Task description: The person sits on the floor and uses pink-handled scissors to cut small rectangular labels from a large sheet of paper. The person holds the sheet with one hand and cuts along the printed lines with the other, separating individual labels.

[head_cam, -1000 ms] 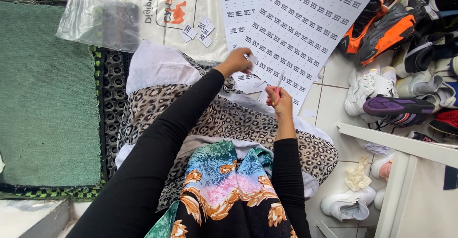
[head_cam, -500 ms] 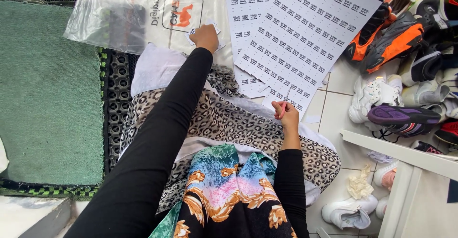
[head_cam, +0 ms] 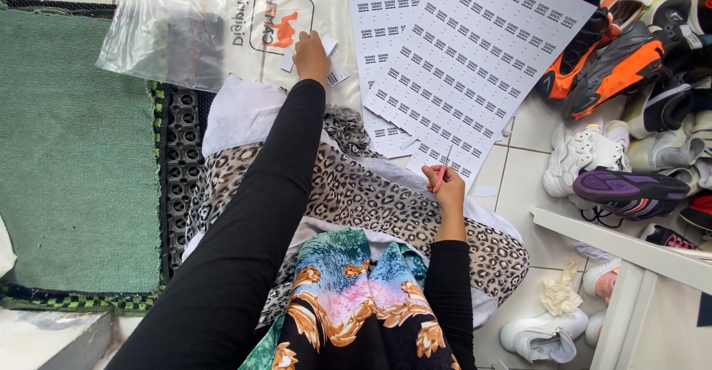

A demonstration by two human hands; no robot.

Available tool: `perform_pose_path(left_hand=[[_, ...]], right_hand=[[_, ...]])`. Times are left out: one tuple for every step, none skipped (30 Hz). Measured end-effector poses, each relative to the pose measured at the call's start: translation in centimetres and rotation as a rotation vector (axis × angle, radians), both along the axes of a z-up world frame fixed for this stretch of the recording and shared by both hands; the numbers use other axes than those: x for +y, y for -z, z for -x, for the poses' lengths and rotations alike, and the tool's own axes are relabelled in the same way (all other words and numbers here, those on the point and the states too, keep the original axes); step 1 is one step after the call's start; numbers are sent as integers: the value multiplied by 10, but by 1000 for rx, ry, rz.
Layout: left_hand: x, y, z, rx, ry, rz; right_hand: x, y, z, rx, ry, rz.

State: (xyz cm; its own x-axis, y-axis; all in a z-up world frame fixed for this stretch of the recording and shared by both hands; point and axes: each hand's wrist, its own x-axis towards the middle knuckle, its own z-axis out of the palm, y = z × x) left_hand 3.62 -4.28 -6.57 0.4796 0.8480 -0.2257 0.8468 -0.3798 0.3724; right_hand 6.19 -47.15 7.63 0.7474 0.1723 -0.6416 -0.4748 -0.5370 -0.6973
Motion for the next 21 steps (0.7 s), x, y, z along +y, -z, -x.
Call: perform_pose_path(left_hand=[[1,2,1,1,0,1],[4,4,2,-37,-26,27],[6,6,2,-76,-52,52],[8,10,3,-74,-54,53],[11,14,4,-124,-111,4],[13,18,4,-174,-168,-46],[17,22,5,-174,-169,-47],[21,26,6,-135,-217,-125],[24,30,7,-95,-264,-204],[21,21,9,-95,-264,-204],[17,11,10,-58,-266,-176],[15,2,11,-22,-270,-147],[12,0,11,-22,-270,-147],[9,-2,11,-78,-201,-132],[7,-4,10,-135,-133,-117],[5,-4,11,-134,-132,-118],[2,-3,12,-113,-74,-86],[0,-3,12,-92,-16,-54],[1,-5,10,-93,-16,-55],[0,-6,9,-60,15,-57],[-1,-7,9,-27,45,-58]], right_hand=[[-2,2,0,1,0,1],[-3,5,-1,-5,0,-12],[-4,7,-1,-12,0,-25],[-3,5,-1,-10,-2,-24],[-2,2,-1,-5,-1,-16],[-1,0,0,-1,0,-9],[-1,1,0,0,-2,-9],[-2,1,0,-6,-8,-13],[-2,2,0,-12,-14,-18],[-2,3,0,-11,-13,-18],[-3,5,1,-12,-11,-26],[-3,6,0,-14,-10,-33],[-3,4,0,-14,-10,-33],[-2,3,1,-11,-7,-39],[-2,1,1,-8,-4,-44],[-2,0,2,-8,-4,-45],[-1,-1,3,-6,-9,-31],[0,-2,3,-6,-14,-18],[1,-3,3,-7,-14,-19],[1,-4,3,-7,-23,-9],[2,-5,4,-7,-33,1]])
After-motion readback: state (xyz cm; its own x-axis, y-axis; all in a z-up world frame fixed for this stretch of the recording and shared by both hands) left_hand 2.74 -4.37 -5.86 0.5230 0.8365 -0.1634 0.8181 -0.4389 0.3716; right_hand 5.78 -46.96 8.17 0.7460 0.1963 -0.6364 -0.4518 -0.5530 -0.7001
